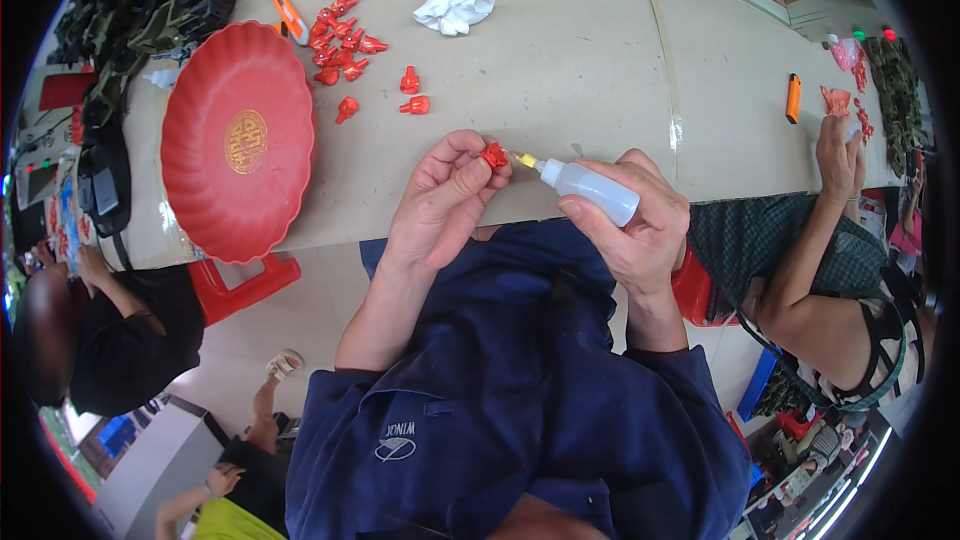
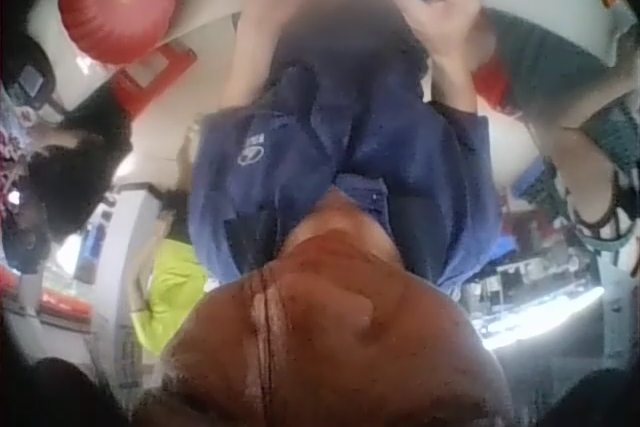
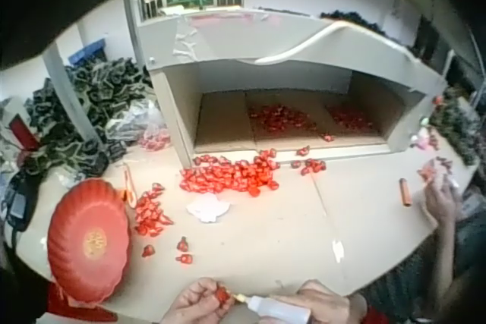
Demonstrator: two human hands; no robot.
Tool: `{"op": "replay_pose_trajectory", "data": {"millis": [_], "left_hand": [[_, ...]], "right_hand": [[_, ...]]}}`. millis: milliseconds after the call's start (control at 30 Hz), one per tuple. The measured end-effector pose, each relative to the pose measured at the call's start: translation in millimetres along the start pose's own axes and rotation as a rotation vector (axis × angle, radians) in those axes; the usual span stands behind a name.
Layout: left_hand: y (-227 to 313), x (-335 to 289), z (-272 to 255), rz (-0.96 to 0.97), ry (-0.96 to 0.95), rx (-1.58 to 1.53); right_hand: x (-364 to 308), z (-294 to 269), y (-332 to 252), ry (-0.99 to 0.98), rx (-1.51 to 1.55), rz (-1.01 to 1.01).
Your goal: The person applies glue from a glue bottle to small red plastic pieces by hand, then assembles them.
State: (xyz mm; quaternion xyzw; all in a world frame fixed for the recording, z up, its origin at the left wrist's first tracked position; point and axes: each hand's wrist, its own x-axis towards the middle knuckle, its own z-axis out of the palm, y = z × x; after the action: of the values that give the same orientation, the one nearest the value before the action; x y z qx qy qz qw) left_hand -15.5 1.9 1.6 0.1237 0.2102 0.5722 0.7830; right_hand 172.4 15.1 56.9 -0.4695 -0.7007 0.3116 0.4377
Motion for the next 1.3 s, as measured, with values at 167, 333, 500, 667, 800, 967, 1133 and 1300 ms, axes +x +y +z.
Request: {"op": "replay_pose_trajectory", "data": {"millis": [167, 333, 500, 667, 800, 967, 1133, 1300], "left_hand": [[-1, -1, -2, 0.017, 0.003, -0.011], [-2, 0, -5, 0.047, -0.002, -0.022], [-4, 1, -8, 0.066, -0.008, -0.034], [-4, 2, -10, 0.071, -0.042, -0.042], [-3, 2, -8, 0.074, -0.027, -0.039], [-3, 1, -6, 0.076, 0.014, -0.025], [-3, 2, -6, 0.072, 0.01, -0.014], [-2, 2, -6, 0.071, 0.016, -0.012]], "right_hand": [[0, -1, 0, 0.001, -0.001, 0.006], [-1, -2, -2, -0.012, 0.006, -0.004], [-2, -4, 0, -0.026, 0.002, -0.004], [-2, -3, -1, -0.022, 0.01, -0.013], [-2, -4, -2, -0.036, 0.001, 0.001], [-3, -4, -2, -0.041, -0.003, 0.001], [-2, -2, -2, -0.037, 0.011, 0.002], [-1, -2, -1, -0.028, 0.009, 0.001]]}}
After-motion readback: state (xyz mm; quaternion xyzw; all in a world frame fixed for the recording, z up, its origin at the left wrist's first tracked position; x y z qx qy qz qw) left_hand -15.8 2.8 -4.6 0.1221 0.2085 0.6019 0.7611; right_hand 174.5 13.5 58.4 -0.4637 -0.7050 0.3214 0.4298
